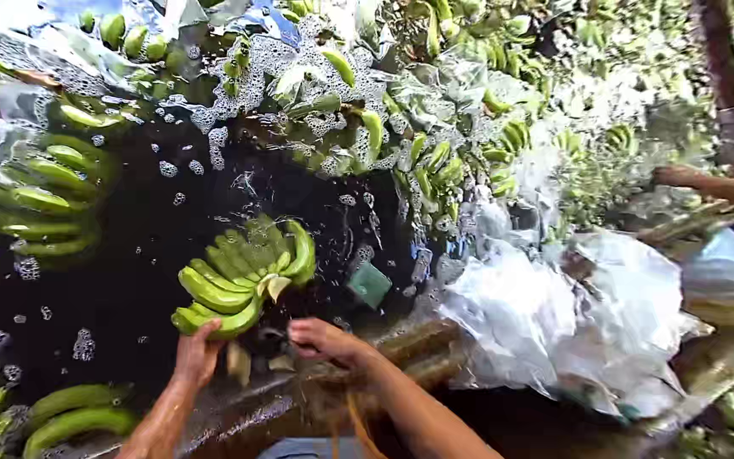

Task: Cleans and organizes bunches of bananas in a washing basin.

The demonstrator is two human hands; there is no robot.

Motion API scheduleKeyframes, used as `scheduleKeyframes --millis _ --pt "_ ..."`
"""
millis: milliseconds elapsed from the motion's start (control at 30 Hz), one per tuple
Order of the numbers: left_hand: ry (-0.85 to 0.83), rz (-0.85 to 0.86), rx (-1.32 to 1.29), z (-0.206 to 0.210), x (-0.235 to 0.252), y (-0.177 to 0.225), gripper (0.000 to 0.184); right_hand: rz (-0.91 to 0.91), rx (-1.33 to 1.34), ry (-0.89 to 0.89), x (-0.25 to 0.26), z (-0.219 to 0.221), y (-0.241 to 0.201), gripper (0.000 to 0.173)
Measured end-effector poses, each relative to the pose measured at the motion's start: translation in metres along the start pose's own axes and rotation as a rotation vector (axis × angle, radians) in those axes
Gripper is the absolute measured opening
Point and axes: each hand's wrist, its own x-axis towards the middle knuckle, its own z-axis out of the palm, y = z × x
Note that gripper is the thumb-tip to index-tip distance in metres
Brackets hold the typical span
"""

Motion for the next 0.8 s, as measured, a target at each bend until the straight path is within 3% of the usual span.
scheduleKeyframes --millis 67,133,167,200,267,333,400,467,533,600,700,800 --pt "-0.053 0.059 0.166 -0.041 0.019 0.022 0.059 -0.015 -0.359 0.28 -0.03 -0.051 -0.002 0.031" --pt "-0.031 0.158 0.283 -0.065 0.037 0.036 0.079 0.147 -0.726 0.566 -0.032 -0.107 0.008 0.078" --pt "0.004 0.196 0.263 -0.067 0.046 0.037 0.082 0.231 -0.811 0.642 -0.024 -0.125 0.024 0.102" --pt "0.038 0.191 0.177 -0.064 0.052 0.033 0.078 0.293 -0.84 0.679 -0.011 -0.135 0.041 0.115" --pt "0.164 0.108 0.023 -0.051 0.061 0.019 0.056 0.315 -0.709 0.743 0.015 -0.137 0.073 0.101" --pt "0.237 0.088 0.014 -0.048 0.07 0.011 0.055 0.271 -0.335 0.749 0.035 -0.121 0.09 0.08" --pt "0.223 0.132 0.047 -0.042 0.075 0.011 0.061 0.15 0.035 0.648 0.036 -0.084 0.076 0.067" --pt "0.249 0.177 0.086 -0.033 0.067 0.013 0.06 0.003 0.254 0.478 0.029 -0.023 0.04 0.071" --pt "0.279 0.211 0.131 -0.026 0.055 0.013 0.06 -0.163 0.167 0.34 0.036 0.039 0.009 0.079" --pt "0.277 0.238 0.163 -0.018 0.043 0.014 0.059 -0.225 -0.22 0.317 0.062 0.074 -0.009 0.076" --pt "0.318 0.233 0.136 -0.02 0.021 0.02 0.056 -0.026 -0.717 0.294 0.103 0.056 -0.03 0.067" --pt "0.405 0.223 0.081 -0.029 0.009 0.022 0.055 0.109 -0.764 0.384 0.123 0.028 -0.03 0.062"
